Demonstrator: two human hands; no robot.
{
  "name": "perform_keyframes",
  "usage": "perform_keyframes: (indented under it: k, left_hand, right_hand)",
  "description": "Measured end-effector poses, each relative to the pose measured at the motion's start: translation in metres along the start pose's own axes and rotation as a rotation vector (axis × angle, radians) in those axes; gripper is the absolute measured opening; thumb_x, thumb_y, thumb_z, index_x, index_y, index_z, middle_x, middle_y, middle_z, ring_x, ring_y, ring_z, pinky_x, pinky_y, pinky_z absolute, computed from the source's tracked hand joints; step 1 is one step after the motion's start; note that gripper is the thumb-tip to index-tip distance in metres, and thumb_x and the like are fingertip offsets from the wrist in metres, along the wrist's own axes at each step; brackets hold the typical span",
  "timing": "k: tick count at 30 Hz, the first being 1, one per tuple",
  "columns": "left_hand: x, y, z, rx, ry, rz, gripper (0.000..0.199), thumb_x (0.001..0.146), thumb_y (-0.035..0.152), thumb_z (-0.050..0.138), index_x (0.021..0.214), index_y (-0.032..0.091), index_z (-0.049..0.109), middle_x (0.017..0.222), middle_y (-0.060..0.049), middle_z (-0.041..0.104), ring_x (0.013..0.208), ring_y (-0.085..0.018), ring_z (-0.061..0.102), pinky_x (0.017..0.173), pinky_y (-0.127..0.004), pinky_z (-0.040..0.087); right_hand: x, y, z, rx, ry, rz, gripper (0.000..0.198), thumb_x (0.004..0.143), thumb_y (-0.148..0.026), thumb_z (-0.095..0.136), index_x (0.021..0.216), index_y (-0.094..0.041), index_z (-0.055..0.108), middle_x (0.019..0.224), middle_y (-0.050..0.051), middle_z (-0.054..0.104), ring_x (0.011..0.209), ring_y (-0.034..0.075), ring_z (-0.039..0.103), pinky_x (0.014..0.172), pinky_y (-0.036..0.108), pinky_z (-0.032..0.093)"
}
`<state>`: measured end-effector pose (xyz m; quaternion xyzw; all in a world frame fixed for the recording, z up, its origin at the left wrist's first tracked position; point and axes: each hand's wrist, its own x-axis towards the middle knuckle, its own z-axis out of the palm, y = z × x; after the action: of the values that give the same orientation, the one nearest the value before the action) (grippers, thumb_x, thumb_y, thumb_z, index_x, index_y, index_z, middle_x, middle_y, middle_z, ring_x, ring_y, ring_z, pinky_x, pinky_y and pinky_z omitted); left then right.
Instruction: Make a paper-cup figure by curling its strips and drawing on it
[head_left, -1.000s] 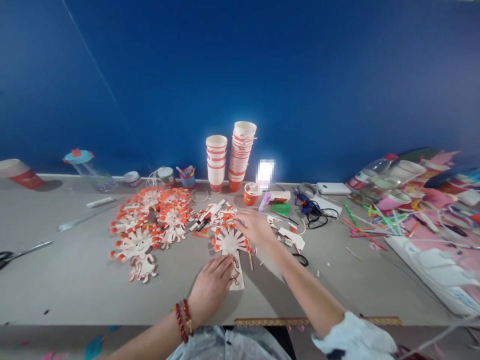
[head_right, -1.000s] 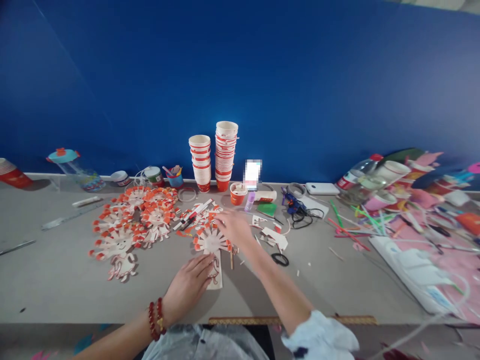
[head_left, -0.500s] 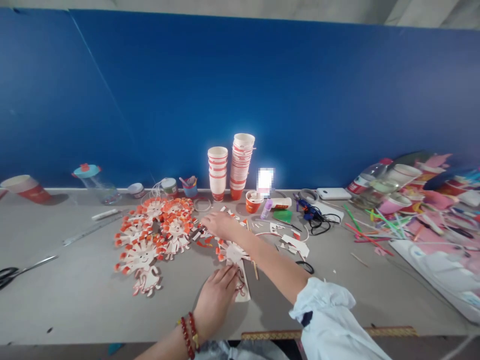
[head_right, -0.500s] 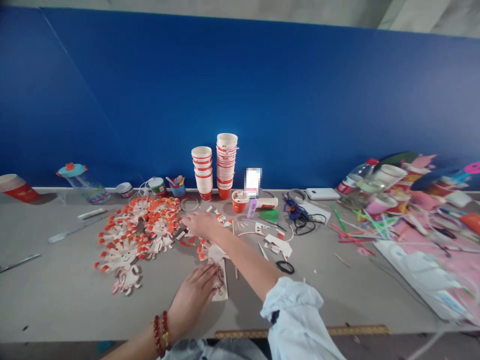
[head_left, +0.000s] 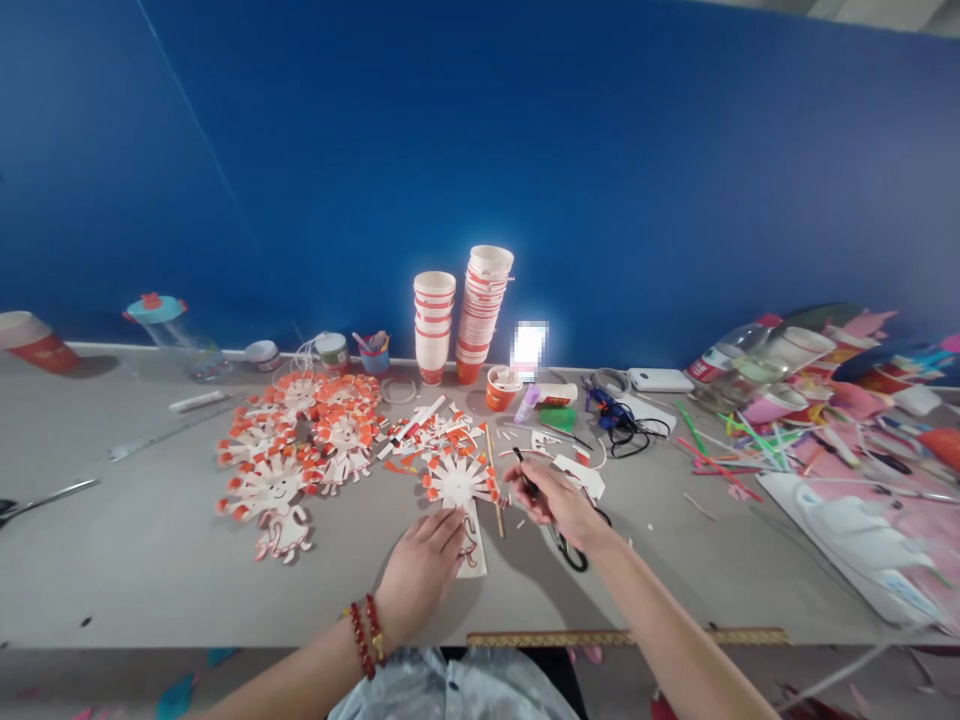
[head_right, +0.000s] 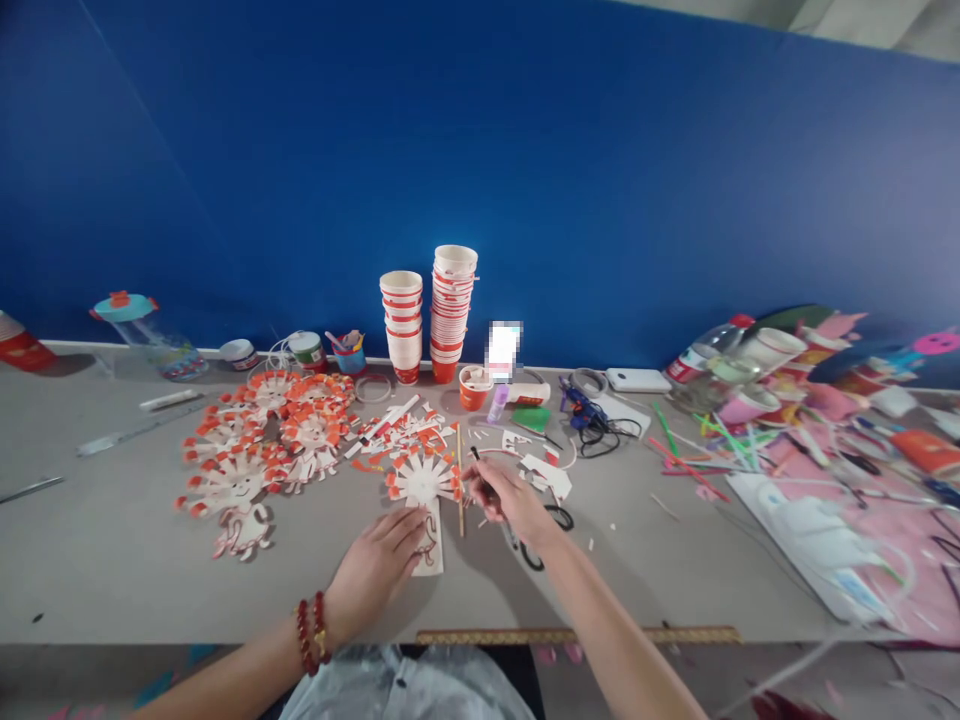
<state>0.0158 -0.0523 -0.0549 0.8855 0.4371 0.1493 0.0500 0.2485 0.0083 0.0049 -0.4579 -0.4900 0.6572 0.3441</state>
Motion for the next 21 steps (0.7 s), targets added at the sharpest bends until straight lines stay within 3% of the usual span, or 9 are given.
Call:
perform_keyframes:
  k: [4,9,13,21]
  left_hand:
    - [0.0,0.001,-0.002,0.02,-0.002,0.0,0.033,0.094,0.024,0.05,0.127,0.019,0.056,0.133,-0.006,0.06,0.122,-0.024,0.054,0.102,-0.04,0.045]
    - [0.001,0.002,-0.001,0.037,-0.017,-0.008,0.034,0.095,0.025,0.049,0.128,0.018,0.054,0.134,-0.006,0.059,0.124,-0.023,0.052,0.103,-0.04,0.044]
    - [0.001,0.003,-0.002,0.045,-0.021,-0.01,0.034,0.095,0.025,0.05,0.129,0.02,0.054,0.134,-0.006,0.059,0.126,-0.022,0.051,0.105,-0.038,0.043]
    - [0.001,0.003,-0.004,0.039,-0.028,-0.023,0.034,0.096,0.024,0.047,0.129,0.02,0.053,0.135,-0.005,0.058,0.125,-0.022,0.051,0.104,-0.038,0.042]
  right_hand:
    - [-0.021,0.017,0.005,0.149,-0.081,0.132,0.044,0.088,-0.06,0.05,0.088,-0.017,0.06,0.058,-0.006,0.042,0.045,0.005,0.023,0.042,0.018,0.019]
    - [-0.03,0.023,0.009,0.22,-0.09,0.136,0.035,0.086,-0.052,0.06,0.084,-0.017,0.059,0.062,-0.005,0.043,0.048,0.005,0.028,0.043,0.016,0.021]
    - [-0.031,0.021,0.01,0.209,-0.027,0.13,0.039,0.083,-0.055,0.064,0.089,-0.017,0.061,0.058,-0.008,0.035,0.045,0.003,0.019,0.04,0.016,0.01]
    - [-0.03,0.025,0.015,0.187,0.179,0.096,0.048,0.072,-0.062,0.07,0.086,-0.017,0.06,0.054,-0.011,0.028,0.041,0.002,0.014,0.037,0.015,0.008]
